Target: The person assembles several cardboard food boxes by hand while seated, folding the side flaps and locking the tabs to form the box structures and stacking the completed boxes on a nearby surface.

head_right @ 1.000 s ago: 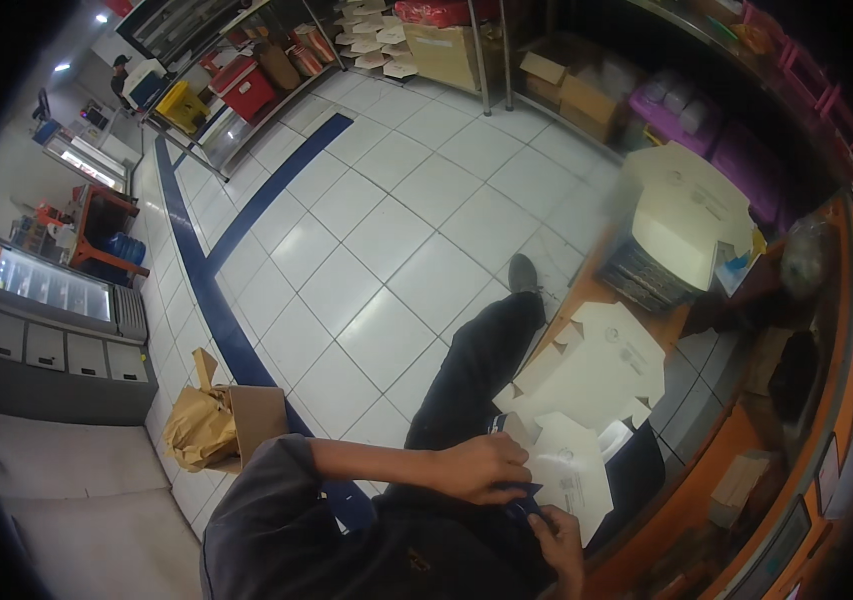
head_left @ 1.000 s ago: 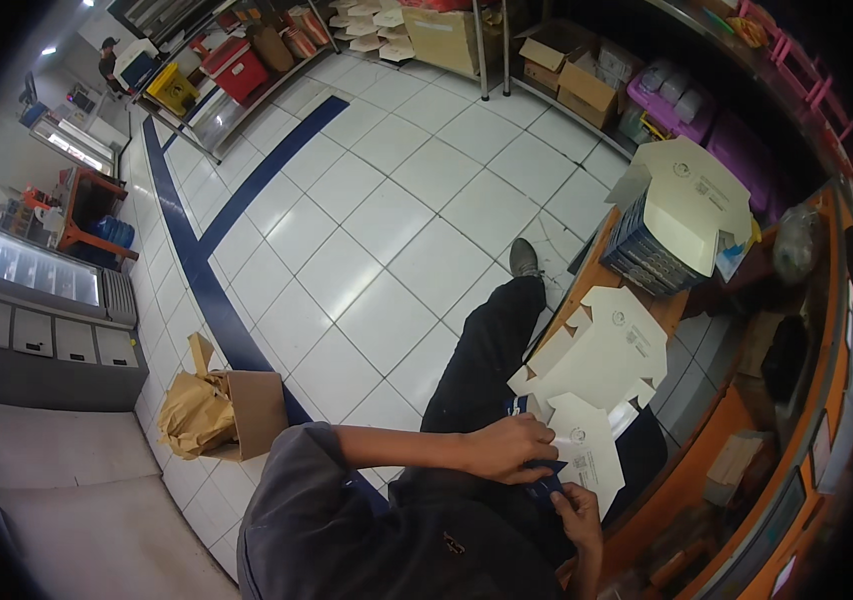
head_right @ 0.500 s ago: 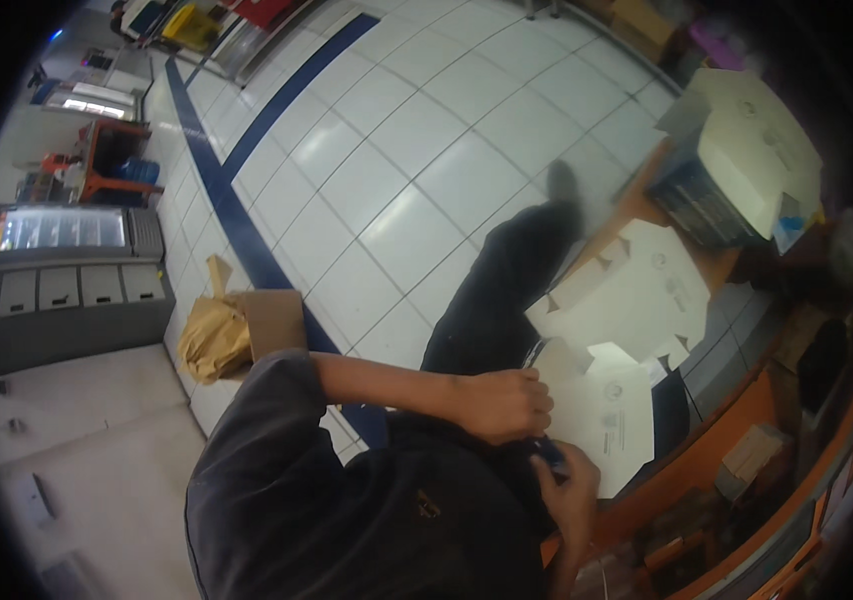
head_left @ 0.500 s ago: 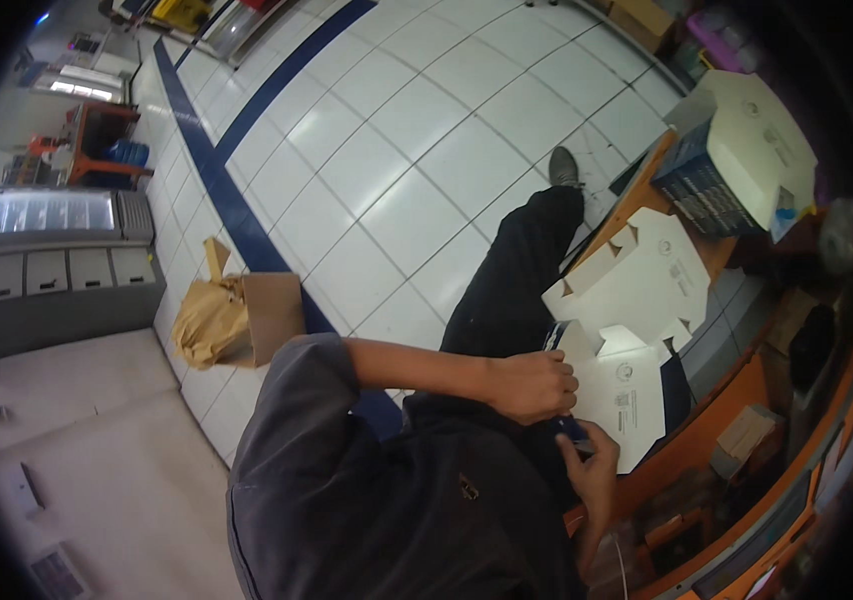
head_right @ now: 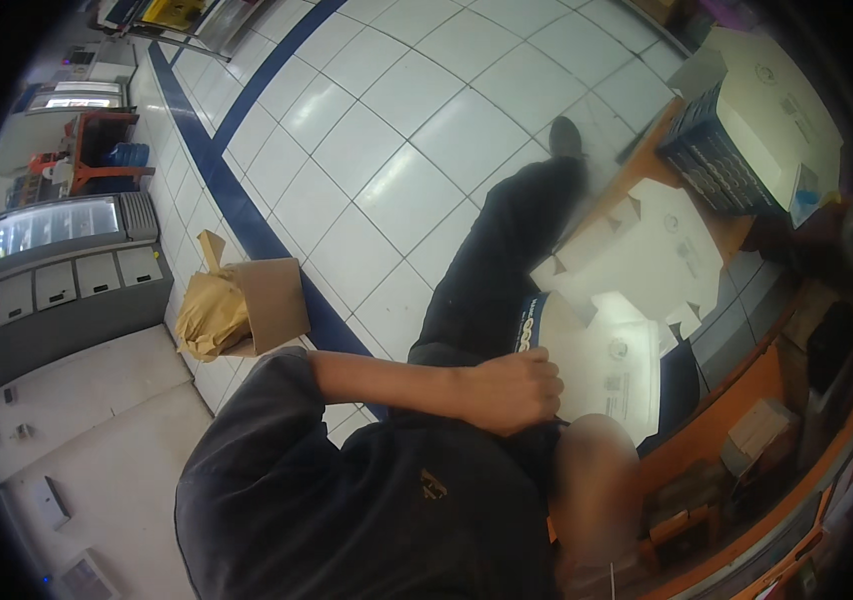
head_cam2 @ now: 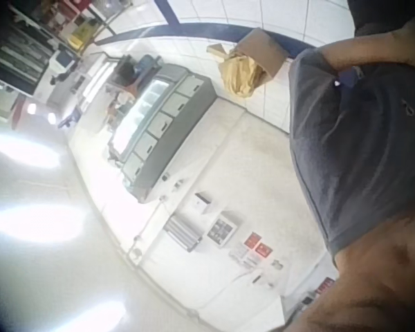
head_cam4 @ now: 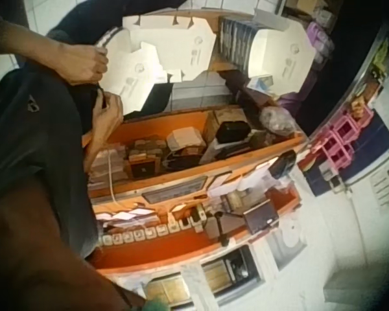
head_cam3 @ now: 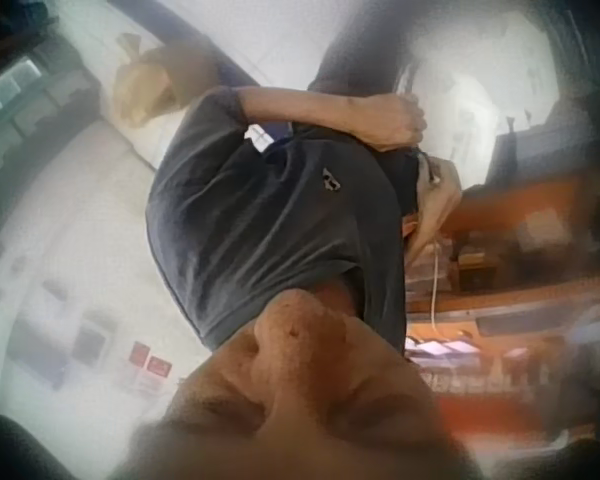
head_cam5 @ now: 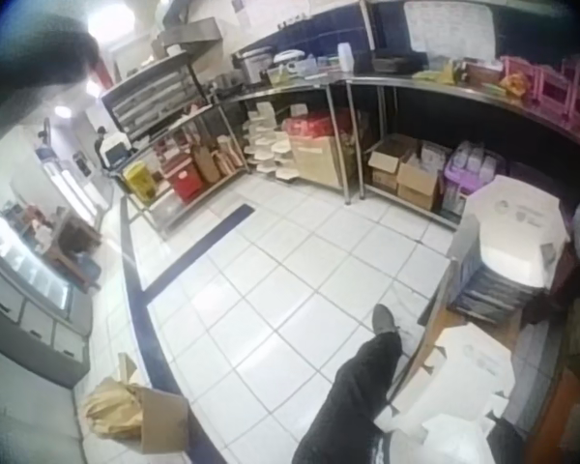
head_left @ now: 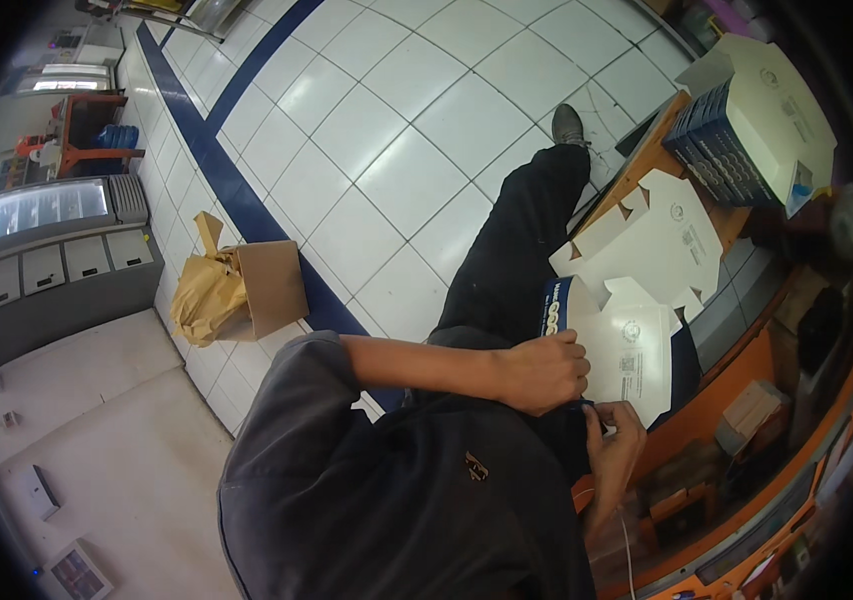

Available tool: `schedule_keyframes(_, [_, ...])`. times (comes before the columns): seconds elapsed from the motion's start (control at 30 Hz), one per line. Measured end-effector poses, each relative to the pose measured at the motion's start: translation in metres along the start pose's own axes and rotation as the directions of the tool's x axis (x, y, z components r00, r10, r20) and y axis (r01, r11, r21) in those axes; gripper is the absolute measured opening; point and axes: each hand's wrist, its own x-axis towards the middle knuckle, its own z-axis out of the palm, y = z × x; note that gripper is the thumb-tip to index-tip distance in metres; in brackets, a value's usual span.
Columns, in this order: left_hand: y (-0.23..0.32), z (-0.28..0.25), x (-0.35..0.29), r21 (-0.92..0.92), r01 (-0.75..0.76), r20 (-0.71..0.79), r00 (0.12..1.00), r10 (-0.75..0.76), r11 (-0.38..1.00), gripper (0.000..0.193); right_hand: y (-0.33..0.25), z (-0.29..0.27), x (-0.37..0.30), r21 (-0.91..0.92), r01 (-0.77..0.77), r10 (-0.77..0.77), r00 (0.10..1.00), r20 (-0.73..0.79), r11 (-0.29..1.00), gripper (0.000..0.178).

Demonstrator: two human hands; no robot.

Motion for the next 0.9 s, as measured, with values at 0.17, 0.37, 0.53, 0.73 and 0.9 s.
schedule_keyframes(0.17, [0.01, 0.018, 0.004, 0.032, -0.003, -0.035, 0.999, 0.005, 0.999, 0.01, -0.009, 0.003, 0.0, -0.063, 0.122, -0.122, 0.993, -0.004, 0.991, 0.014])
schedule_keyframes(0.37, [0.002, 0.011, 0.001, -0.082, 0.075, -0.041, 0.996, -0.079, 0.994, 0.009, 0.032, 0.004, -0.002, 0.119, -0.012, 0.019, 0.998, -0.057, 0.993, 0.012])
schedule_keyframes(0.53, [0.008, 0.024, 0.01, 0.023, -0.019, -0.009, 1.0, 0.019, 1.0, 0.008, 0.014, 0.009, -0.003, -0.042, 0.105, -0.105, 0.994, 0.01, 0.994, 0.016])
schedule_keyframes(0.73, [0.023, 0.034, 0.022, 0.178, -0.05, -0.122, 0.99, 0.072, 0.983, 0.017, 0.0, -0.002, 0.005, 0.117, -0.005, 0.006, 1.0, -0.009, 0.993, 0.026])
schedule_keyframes(0.9, [0.049, -0.111, -0.05, -0.063, -0.067, -0.526, 0.85, 0.024, 0.996, 0.03, 0.024, -0.024, 0.031, -0.303, 0.059, -0.052, 0.998, 0.033, 0.951, 0.025])
